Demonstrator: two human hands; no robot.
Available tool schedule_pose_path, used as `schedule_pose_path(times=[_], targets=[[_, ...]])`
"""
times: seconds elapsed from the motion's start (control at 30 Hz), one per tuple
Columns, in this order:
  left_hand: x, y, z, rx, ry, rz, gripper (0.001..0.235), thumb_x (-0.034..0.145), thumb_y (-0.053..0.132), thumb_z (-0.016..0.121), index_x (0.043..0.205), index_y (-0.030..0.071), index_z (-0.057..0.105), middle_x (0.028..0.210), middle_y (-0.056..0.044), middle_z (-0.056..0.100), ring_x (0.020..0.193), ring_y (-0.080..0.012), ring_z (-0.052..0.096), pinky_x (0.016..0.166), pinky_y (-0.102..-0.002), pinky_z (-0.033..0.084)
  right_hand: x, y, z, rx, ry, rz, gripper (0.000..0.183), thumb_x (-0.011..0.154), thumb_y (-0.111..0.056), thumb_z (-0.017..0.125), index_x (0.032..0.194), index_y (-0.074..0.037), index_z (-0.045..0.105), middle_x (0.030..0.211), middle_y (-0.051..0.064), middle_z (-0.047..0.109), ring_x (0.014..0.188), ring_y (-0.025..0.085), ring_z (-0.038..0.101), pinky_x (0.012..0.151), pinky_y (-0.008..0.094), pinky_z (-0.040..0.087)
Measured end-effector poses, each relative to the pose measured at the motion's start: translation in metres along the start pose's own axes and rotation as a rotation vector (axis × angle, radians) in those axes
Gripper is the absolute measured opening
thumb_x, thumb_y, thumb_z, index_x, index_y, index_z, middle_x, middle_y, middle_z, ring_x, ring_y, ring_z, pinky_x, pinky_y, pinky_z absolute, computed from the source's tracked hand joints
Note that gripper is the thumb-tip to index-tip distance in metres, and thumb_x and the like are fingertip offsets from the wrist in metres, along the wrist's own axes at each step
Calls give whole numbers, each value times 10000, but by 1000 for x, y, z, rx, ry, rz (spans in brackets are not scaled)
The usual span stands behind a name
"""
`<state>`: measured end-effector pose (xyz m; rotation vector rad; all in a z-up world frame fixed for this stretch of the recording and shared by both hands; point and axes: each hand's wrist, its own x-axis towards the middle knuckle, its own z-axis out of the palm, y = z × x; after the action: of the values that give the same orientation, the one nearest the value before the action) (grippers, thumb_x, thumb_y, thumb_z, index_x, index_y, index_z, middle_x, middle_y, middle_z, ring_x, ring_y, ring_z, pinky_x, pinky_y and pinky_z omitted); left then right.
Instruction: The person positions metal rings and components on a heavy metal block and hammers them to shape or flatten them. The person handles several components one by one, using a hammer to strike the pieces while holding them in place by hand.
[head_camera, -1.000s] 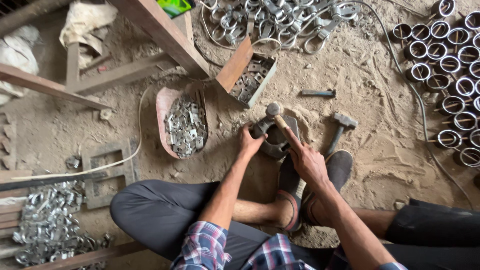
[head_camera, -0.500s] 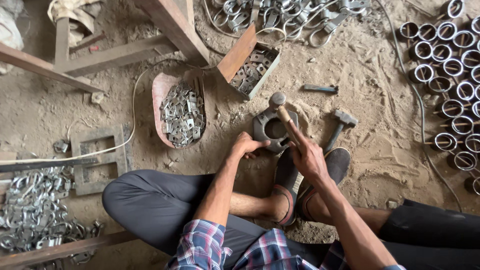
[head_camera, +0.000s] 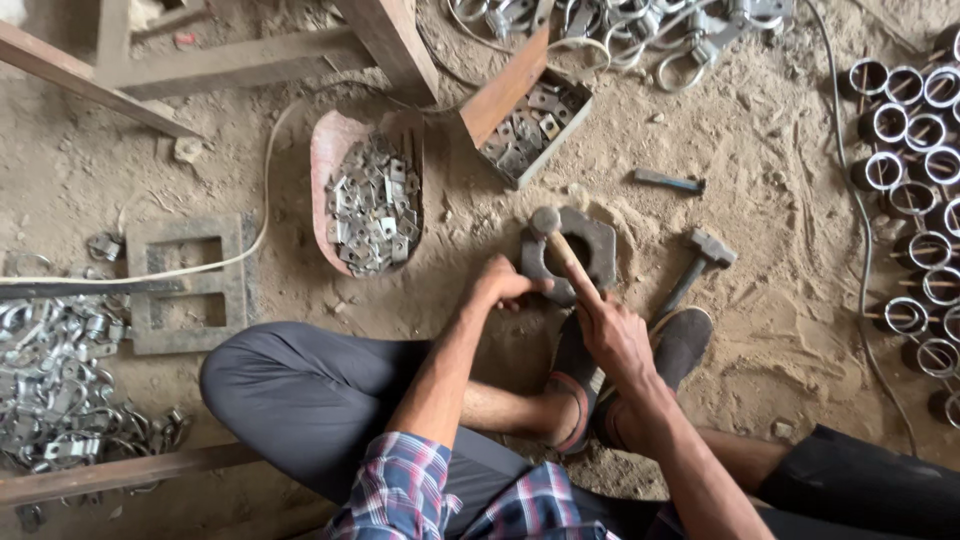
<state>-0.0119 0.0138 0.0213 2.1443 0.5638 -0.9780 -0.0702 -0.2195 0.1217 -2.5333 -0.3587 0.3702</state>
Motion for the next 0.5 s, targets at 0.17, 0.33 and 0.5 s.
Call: schedule_pose_path(times=[0.17,0.33,0.5], targets=[[-26,15,-10,55,55,-40,674,669,587,917,944,-11,771,895,-149,793,752,-246,756,666,-395,571,-2,-7,-7,-5,9,-7,694,992,-279,558,1616,-391,276,908,225,673,724,428,698,611,543,569],[-45,39,-8,199,382,94,847,639,502,981,1248,34,623,1324,-222,610,1256,-374,577,1002,-481,503,-2,-2,-2,30,14,12,656,1014,-294,549,1600,-416,281,944,222,676,731,428,699,618,535,581],[-24,34,-2,128,666,541,747,668,285,929,1276,60,558,1259,-197,589,1212,-411,554,988,-510,487,0,8,3,100,58,-27,687,982,-266,584,1593,-402,300,930,214,679,739,439,690,615,545,567]])
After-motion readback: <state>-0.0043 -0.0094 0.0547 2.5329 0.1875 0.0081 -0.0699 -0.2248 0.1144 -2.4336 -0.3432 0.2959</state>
